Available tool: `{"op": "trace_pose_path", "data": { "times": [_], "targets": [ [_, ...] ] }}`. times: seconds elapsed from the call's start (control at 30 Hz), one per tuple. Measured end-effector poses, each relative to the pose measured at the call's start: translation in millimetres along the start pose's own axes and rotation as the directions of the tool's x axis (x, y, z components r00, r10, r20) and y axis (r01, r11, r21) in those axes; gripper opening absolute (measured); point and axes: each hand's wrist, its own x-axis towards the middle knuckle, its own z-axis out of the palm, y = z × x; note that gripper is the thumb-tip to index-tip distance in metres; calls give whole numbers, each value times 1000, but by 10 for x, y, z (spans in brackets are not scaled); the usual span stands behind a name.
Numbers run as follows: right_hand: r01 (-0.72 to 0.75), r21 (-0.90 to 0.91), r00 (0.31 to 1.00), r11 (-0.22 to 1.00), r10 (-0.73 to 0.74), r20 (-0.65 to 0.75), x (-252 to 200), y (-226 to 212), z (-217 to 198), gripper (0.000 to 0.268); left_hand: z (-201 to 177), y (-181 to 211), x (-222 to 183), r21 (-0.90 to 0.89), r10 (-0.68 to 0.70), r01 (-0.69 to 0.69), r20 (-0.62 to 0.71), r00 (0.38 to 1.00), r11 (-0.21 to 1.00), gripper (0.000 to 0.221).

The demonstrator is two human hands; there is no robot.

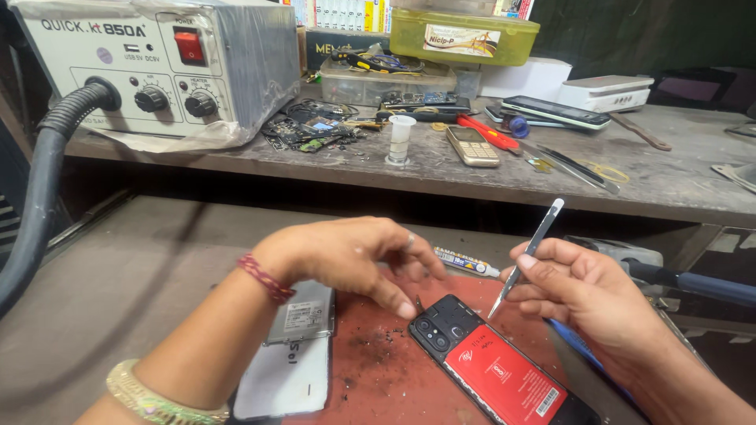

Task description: The person removes the back cover of a smartphone and uses tweezers to carefully pry and lift the battery from the device's chassis. The back cover is set aside, and the battery is partially extracted while the phone remains on the workbench.

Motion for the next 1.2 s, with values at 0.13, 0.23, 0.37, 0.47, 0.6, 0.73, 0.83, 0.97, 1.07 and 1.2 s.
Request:
{"op": "trace_pose_path", "data": {
  "times": [0.13,0.23,0.37,0.47,0.6,0.73,0.83,0.97,1.07,1.2],
  "targets": [
    [51,-42,998,998,-50,36,9,23,-28,24,132,105,214,91,3,-9,61,998,996,72],
    [38,-98,999,995,-37,10,12,31,-48,26,206,142,307,161,-78,62,94,993,985,79],
    [40,-144,999,989,-38,20,10,57,-75,25,288,145,348,182,-79,63,82,994,981,85],
    [42,-156,999,987,-37,32,19,86,-91,24,309,150,372,230,-80,61,74,994,971,86],
    [40,-170,998,985,-32,51,40,127,-86,24,313,150,373,291,-54,31,71,996,956,84],
    [64,-148,995,987,-51,90,68,138,-79,23,305,148,390,308,-32,8,74,997,951,84],
    [82,-128,991,988,-68,112,83,147,-70,24,310,140,420,320,-23,-5,84,996,947,84],
    [89,-128,990,988,-74,122,106,153,-33,24,316,121,438,348,-19,-11,82,996,937,83],
    [94,-150,990,984,-76,120,107,150,-31,24,323,97,433,313,5,-30,82,997,949,83],
    [86,-169,991,982,-67,119,105,125,-10,24,326,69,421,304,3,-26,78,997,952,81]
  ]
}}
